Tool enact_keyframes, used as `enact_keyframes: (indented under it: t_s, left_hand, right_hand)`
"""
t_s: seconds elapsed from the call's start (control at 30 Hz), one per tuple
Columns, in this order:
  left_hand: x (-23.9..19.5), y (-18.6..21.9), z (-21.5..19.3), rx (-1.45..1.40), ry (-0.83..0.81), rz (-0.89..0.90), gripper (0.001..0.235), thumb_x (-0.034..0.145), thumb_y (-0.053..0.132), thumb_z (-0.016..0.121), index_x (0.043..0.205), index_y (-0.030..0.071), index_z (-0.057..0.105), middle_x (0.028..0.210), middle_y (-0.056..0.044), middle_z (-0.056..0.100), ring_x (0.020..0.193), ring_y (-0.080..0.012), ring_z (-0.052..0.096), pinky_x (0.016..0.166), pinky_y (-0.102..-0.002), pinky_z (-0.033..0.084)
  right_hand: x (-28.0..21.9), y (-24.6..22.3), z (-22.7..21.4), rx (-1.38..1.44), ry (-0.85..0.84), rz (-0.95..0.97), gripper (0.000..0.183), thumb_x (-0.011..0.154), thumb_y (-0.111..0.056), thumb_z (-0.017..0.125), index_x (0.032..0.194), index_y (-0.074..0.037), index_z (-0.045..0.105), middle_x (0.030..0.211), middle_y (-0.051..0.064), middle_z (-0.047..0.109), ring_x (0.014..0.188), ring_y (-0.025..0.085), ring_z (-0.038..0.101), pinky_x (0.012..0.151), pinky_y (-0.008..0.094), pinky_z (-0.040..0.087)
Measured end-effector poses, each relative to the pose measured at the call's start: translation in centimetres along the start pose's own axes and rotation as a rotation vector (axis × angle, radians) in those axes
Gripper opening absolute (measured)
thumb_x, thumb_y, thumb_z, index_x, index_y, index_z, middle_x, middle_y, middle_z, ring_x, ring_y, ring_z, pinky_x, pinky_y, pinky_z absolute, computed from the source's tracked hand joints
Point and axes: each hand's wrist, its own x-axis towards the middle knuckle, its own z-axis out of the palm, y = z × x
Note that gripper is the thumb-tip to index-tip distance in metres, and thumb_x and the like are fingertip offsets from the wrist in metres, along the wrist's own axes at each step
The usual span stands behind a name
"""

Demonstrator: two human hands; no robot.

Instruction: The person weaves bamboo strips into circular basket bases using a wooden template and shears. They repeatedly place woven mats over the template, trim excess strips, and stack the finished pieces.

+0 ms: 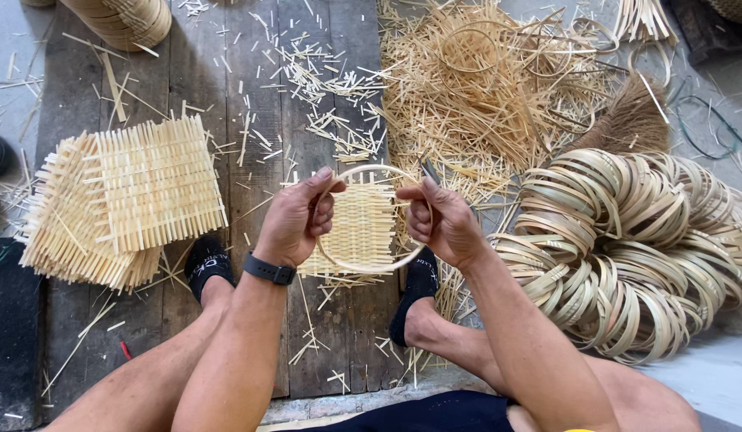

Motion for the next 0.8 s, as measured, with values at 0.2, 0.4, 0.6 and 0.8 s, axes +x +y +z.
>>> enact_keyframes:
  t_s: [0.2, 0.4, 0.6, 0.8]
  left_hand:
    - [0.3, -2.7, 1.3, -0.128, 0.017, -0.041, 0.033, 0.099, 0.033, 0.066, 0.077, 0.009, 0.057, 0.053, 0.005, 0.042, 0.044, -0.0064, 0.036, 0.038, -0.022, 0.028]
    - [0.0, -6.1, 1.7, -0.081, 0.031, -0.263, 0.033, 0.097, 0.034, 0.065, 0.078, 0.007, 0.06, 0.047, 0.007, 0.034, 0.038, -0.0048, 0.028, 0.034, -0.022, 0.022]
    - [-0.4, -10.5, 2.4, -0.07, 0.054, -0.269, 0.036, 0.099, 0.037, 0.061, 0.085, 0.004, 0.064, 0.049, 0.004, 0.042, 0.04, -0.0088, 0.036, 0.038, -0.025, 0.032]
    - [1.5, -9.5, -0.1, -0.058, 0.089, -0.044, 0.044, 0.104, 0.044, 0.056, 0.112, 0.002, 0.068, 0.078, -0.001, 0.06, 0.072, -0.0137, 0.056, 0.069, -0.03, 0.05]
  right_hand:
    - [0.6, 1.8, 0.5, 0.247, 0.216, -0.097, 0.05, 0.098, -0.041, 0.067, 0.059, -0.015, 0.049, 0.051, -0.004, 0.034, 0.043, 0.007, 0.03, 0.039, 0.024, 0.025]
    - [1.3, 2.6, -0.8, 0.424, 0.482, -0.129, 0.055, 0.093, -0.035, 0.069, 0.054, -0.024, 0.033, 0.045, -0.008, 0.024, 0.037, 0.008, 0.022, 0.035, 0.026, 0.018]
    - [2.3, 1.9, -1.3, 0.437, 0.593, -0.219, 0.049, 0.093, -0.029, 0.064, 0.056, -0.024, 0.032, 0.05, -0.007, 0.026, 0.041, 0.009, 0.029, 0.038, 0.027, 0.025]
    - [1.8, -0.8, -4.7, -0.724, 0.436, -0.217, 0.054, 0.1, -0.054, 0.053, 0.075, -0.009, 0.07, 0.062, -0.001, 0.057, 0.055, 0.008, 0.049, 0.048, 0.025, 0.041]
